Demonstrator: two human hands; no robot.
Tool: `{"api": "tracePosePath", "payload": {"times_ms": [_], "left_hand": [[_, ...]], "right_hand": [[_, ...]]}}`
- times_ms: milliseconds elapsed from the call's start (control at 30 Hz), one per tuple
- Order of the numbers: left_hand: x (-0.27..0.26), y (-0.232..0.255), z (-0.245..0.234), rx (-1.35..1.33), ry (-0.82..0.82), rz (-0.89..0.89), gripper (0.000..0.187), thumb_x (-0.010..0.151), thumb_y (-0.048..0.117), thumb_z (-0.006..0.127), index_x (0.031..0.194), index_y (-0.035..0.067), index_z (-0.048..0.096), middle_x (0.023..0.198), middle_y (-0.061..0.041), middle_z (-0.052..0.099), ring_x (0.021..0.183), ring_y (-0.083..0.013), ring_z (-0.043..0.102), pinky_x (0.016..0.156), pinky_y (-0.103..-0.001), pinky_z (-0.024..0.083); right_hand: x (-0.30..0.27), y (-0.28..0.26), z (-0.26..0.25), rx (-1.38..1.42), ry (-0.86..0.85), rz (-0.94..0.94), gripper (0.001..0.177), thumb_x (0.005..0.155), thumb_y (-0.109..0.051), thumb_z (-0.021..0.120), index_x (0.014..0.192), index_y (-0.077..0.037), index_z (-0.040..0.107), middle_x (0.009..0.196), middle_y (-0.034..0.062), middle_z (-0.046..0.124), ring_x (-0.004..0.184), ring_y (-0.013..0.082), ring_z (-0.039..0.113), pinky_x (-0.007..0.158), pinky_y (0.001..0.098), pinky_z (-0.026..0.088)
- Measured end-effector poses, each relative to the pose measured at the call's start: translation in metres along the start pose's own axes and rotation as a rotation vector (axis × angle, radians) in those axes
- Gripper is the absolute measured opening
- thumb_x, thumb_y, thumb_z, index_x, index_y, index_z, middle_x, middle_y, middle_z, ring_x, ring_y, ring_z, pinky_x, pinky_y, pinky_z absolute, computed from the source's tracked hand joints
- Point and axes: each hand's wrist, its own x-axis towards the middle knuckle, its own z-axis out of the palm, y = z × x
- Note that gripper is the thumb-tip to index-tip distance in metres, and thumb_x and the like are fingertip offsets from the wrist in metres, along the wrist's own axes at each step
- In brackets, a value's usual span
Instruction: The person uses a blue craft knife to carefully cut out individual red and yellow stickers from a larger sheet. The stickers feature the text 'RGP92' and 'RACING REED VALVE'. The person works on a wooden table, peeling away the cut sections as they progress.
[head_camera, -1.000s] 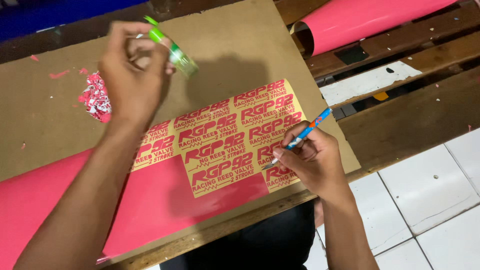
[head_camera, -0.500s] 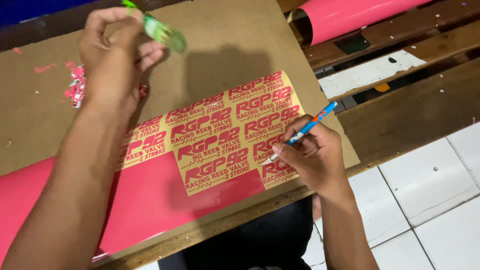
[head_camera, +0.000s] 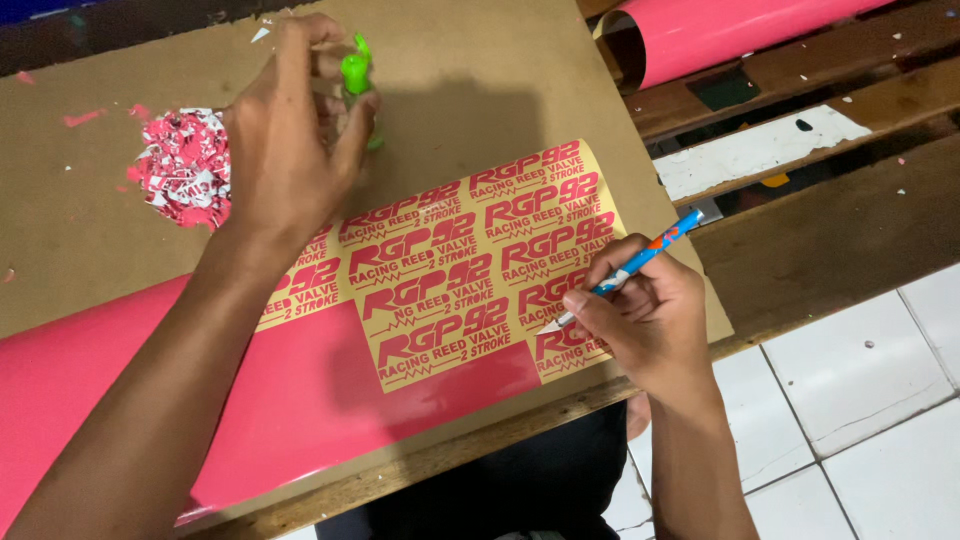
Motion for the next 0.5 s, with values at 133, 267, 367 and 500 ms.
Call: {"api": "tracePosePath", "payload": {"times_ms": [133,267,367,500], "left_hand": [[0.002,-0.001,-0.001,-0.003,-0.012,-0.059,0.040,0.087,0.004,0.067,0.119,0.007,0.043,0.098,-0.011,0.063,0.068,-0.0206,0.061,0.065,-0.034,0.047],[-0.006,0.016,-0.017,0.006,-0.050,0.078,0.051,0.084,0.001,0.070,0.124,-0.004,0.039,0.109,-0.021,0.050,0.097,-0.0351,0.051,0.084,-0.042,0.041],[-0.032,0.053,-0.029,0.002,-0.150,0.165,0.051,0.081,0.007,0.075,0.121,-0.005,0.045,0.110,-0.024,0.045,0.098,-0.0397,0.045,0.082,-0.047,0.038],[-0.108,0.105,-0.031,0.220,-0.383,0.457,0.044,0.089,0.048,0.057,0.114,0.011,0.058,0.121,-0.012,0.054,0.111,-0.0314,0.051,0.086,-0.046,0.043]], "right_hand": [[0.001,-0.002,0.001,0.023,0.000,0.049,0.017,0.077,0.004,0.068,0.079,-0.003,0.053,0.061,0.0058,0.054,0.046,0.0107,0.057,0.043,0.0186,0.049],[0.000,-0.002,0.001,0.001,0.001,0.048,0.014,0.083,-0.004,0.061,0.076,-0.006,0.050,0.064,0.0037,0.052,0.048,0.0117,0.056,0.042,0.0202,0.045],[0.001,0.000,-0.001,0.103,0.005,0.056,0.016,0.089,-0.013,0.057,0.077,-0.007,0.048,0.066,0.0055,0.055,0.050,0.0142,0.062,0.044,0.0205,0.051],[0.001,-0.007,0.006,0.127,-0.009,0.019,0.021,0.095,-0.025,0.047,0.086,-0.005,0.046,0.053,0.0093,0.051,0.042,0.0134,0.055,0.040,0.0218,0.041]]}}
